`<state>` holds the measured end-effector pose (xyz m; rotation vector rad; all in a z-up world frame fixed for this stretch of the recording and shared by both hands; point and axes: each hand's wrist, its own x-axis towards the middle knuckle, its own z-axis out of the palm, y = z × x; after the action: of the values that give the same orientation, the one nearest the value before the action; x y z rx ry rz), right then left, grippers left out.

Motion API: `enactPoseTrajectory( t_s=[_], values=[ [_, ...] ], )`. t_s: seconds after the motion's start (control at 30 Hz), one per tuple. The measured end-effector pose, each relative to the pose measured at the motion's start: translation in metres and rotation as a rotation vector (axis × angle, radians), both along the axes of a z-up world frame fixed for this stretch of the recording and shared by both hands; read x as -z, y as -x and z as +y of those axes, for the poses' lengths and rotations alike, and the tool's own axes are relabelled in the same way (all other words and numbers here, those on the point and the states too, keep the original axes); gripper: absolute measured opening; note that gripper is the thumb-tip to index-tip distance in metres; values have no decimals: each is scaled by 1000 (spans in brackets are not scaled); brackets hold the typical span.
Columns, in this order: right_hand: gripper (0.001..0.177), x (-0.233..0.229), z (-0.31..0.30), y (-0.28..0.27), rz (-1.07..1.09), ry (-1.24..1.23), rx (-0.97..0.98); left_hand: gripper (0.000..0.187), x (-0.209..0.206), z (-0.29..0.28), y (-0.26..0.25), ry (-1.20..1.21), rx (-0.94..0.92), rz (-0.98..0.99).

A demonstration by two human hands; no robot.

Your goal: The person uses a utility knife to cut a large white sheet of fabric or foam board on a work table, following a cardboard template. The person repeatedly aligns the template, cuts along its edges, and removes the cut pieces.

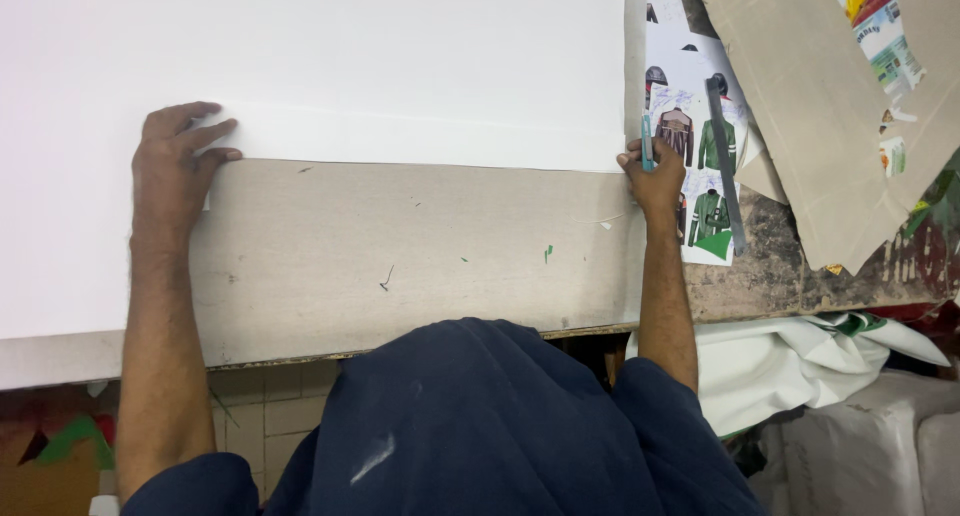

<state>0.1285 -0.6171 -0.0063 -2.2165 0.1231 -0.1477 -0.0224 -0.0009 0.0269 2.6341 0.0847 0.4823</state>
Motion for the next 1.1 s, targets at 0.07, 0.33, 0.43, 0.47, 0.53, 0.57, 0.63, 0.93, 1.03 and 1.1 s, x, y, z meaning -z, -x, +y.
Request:
enactPoseTrajectory(
  t_s=[0.07,0.33,0.43,0.47,0.53,0.57,0.63,0.93,1.03,1.1],
  values=[
    [20,0,-3,0,3,2,7,33,3,-3,-1,8,-22,3],
    [20,13,-8,2,-122,147,-34,19,50,-5,-8,-391,-82,-77],
    [18,13,-6,-3,-133,167,-46,2,59,-14,-23,-544,-166,-100],
    [18,13,-6,-4,-123,171,-46,13,61,-20,-28,-528,-191,-42],
    [18,13,-8,-9,-127,185,-91,32,66,-38,-31,-454,-248,29],
    [18,13,-10,-8,-127,189,-120,42,67,-47,-32,-403,-277,37],
    [19,13,-17,-9,-86,196,-148,64,67,-68,-35,-320,-345,80],
    [19,13,-39,-30,-16,120,-265,151,63,-137,-50,-36,-558,368],
    [19,12,-47,-33,-44,80,-316,153,67,-143,-51,-20,-571,336],
    [19,12,-50,-30,-49,73,-344,155,72,-143,-47,21,-591,330]
  ],
)
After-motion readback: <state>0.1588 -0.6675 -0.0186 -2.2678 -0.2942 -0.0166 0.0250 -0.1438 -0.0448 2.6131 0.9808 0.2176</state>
